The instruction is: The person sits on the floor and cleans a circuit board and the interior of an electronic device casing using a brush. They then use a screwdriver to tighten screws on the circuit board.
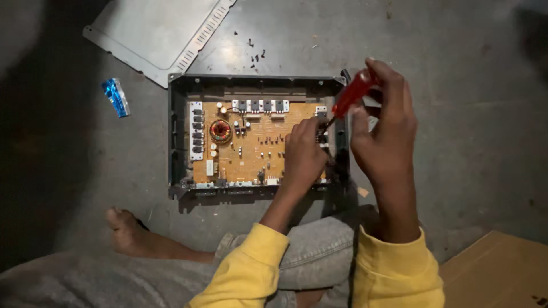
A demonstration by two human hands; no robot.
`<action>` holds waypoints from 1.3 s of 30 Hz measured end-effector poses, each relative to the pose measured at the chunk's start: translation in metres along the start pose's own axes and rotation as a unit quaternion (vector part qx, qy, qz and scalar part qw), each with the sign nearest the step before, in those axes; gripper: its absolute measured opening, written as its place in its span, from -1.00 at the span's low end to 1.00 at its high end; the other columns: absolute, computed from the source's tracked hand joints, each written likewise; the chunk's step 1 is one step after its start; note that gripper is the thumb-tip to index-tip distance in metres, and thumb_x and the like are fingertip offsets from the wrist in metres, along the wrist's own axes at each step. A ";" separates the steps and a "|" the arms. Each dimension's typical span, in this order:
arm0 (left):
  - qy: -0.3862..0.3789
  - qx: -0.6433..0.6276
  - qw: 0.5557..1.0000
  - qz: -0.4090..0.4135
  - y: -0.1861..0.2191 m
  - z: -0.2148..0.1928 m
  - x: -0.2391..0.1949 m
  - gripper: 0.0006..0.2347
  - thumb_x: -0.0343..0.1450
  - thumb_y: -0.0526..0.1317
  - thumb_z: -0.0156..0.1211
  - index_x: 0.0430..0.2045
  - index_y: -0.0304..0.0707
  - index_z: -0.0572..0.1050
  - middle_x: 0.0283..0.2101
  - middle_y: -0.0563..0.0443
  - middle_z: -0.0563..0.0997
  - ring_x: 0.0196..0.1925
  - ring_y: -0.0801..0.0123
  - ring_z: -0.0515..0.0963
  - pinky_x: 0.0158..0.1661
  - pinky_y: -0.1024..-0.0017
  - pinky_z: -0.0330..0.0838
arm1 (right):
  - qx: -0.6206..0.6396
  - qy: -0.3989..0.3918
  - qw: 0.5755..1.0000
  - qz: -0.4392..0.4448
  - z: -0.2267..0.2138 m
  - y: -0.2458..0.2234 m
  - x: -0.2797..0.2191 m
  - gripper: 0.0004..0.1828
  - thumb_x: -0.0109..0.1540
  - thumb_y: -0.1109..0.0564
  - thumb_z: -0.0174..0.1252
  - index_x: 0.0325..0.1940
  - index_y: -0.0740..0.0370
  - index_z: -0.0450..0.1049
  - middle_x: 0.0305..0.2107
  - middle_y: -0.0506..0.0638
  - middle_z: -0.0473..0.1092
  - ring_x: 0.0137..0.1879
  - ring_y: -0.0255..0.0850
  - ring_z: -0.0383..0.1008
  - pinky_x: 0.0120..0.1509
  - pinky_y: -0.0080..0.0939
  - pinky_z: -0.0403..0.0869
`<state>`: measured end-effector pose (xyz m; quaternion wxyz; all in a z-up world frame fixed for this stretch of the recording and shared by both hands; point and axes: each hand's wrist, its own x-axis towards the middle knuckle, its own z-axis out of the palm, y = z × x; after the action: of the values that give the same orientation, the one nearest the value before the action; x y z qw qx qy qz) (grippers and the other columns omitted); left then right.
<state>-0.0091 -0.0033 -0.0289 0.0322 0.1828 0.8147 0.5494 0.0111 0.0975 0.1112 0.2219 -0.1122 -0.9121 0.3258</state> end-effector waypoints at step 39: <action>-0.043 -0.048 0.997 0.050 0.010 -0.011 0.010 -0.73 0.35 -0.38 0.22 -0.06 -0.26 0.55 -0.14 -0.14 0.62 -0.12 -0.02 0.55 -0.12 0.11 0.43 | -0.042 0.019 0.998 -0.036 -0.007 0.005 -0.007 -0.55 0.48 0.23 0.27 0.42 0.28 0.31 -0.04 0.14 0.40 -0.02 -0.11 0.53 0.06 -0.16 0.52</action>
<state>-0.0188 -0.0058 -0.0139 0.0484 0.2453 0.7752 0.5801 0.0208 0.1029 0.1104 0.2454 -0.0947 -0.9243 0.2766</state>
